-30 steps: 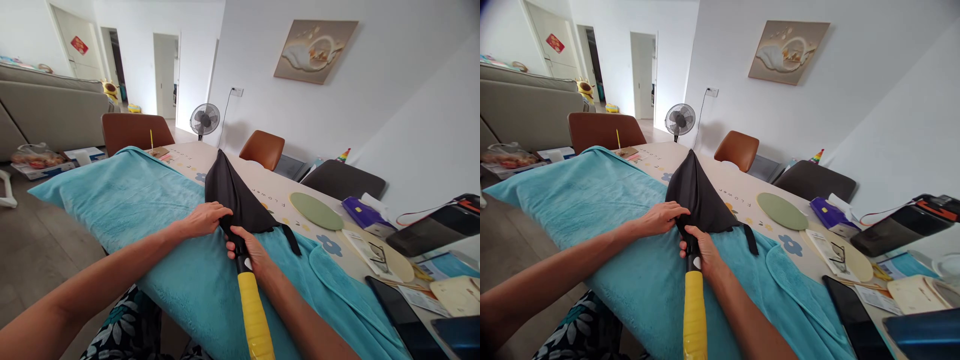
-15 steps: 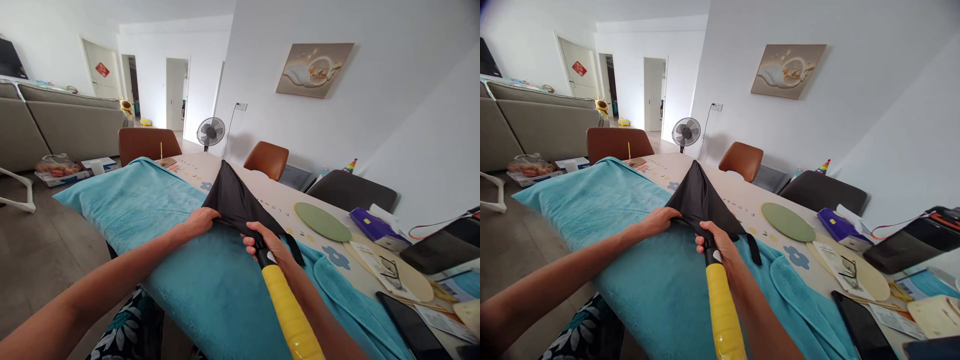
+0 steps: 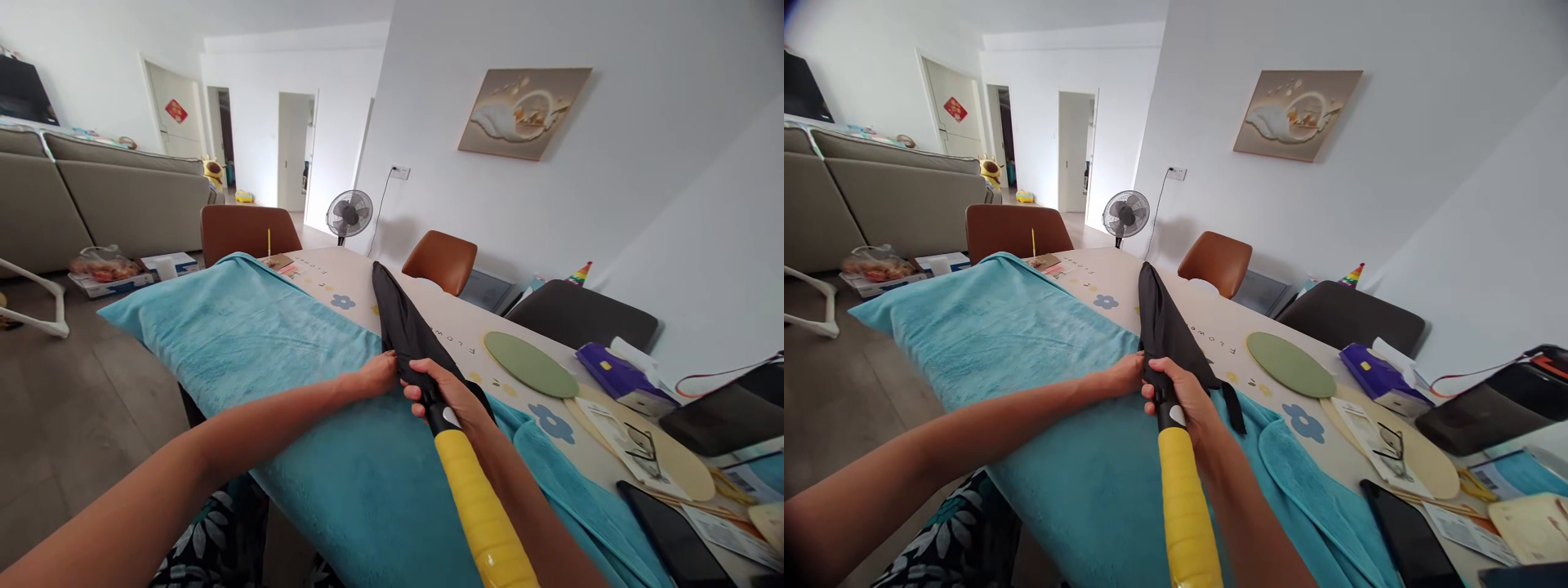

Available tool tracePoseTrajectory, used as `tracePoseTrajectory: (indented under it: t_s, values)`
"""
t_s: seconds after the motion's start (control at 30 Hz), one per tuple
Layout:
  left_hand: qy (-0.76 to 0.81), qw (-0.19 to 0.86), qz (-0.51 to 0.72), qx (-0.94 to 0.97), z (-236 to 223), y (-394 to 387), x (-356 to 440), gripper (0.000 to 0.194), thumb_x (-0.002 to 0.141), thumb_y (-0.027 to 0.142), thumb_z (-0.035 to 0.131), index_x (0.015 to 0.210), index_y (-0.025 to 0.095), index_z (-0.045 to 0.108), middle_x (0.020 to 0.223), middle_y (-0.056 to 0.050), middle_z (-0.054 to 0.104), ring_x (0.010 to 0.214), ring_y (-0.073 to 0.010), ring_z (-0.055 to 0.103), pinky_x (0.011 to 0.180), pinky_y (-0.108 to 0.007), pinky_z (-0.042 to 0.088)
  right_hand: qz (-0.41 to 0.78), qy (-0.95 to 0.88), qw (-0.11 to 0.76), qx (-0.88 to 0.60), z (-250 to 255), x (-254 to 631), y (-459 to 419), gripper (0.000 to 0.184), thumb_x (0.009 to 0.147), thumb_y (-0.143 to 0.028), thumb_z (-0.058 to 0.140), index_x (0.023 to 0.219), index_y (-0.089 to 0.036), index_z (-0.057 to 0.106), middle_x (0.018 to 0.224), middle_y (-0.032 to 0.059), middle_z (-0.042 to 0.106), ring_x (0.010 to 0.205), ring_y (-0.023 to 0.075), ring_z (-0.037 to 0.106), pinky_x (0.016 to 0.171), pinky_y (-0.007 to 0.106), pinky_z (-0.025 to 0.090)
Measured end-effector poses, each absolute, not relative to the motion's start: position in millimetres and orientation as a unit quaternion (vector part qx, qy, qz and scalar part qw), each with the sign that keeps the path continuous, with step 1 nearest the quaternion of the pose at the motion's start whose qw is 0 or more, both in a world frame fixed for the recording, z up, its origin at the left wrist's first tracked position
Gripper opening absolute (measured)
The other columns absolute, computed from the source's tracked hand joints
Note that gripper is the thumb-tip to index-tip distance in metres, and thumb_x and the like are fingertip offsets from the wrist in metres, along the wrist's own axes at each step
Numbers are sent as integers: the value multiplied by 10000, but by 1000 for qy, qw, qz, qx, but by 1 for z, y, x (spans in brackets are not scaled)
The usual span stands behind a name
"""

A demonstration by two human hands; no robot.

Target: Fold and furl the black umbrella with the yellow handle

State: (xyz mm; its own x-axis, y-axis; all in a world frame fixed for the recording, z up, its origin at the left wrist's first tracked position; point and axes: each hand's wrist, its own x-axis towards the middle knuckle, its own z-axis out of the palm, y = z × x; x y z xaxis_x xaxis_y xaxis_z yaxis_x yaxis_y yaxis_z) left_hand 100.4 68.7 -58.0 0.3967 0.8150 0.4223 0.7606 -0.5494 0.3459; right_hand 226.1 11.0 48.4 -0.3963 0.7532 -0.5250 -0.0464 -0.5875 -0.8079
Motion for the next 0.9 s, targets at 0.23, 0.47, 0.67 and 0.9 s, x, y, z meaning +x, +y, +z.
tracePoseTrajectory:
  t_s: [0.23, 0.47, 0.67, 0.9]
  values:
    - [528, 44, 332, 781, -44, 57, 77, 268, 690, 319, 629, 862, 155, 504, 869, -61, 585, 831, -207, 563, 747, -344, 468, 757, -375, 229, -483, 42, 240, 28, 244, 850, -311, 438, 695, -133, 499, 437, -38, 436, 301, 56, 396, 272, 144, 313]
    - [492, -24, 356, 794, -29, 44, 74, 89, 765, 146, 466, 839, 195, 468, 834, -16, 544, 822, -158, 501, 731, -282, 407, 768, -383, 219, -463, 33, 246, 39, 239, 813, -347, 496, 710, -132, 516, 472, -40, 437, 319, 43, 385, 291, 143, 305]
    - [402, -74, 265, 873, -32, 45, 67, 53, 798, 146, 432, 794, 186, 469, 792, -15, 520, 715, -135, 482, 578, -263, 332, 757, -370, 211, -496, 30, 257, 51, 267, 777, -391, 534, 642, -169, 468, 438, -56, 398, 304, 49, 359, 279, 157, 289]
    - [412, -44, 215, 884, -37, 46, 68, 43, 796, 157, 479, 777, 174, 512, 790, -19, 554, 712, -135, 514, 572, -264, 329, 707, -366, 233, -558, 32, 243, 39, 177, 798, -327, 533, 730, -172, 483, 488, -21, 524, 332, 83, 452, 279, 170, 329]
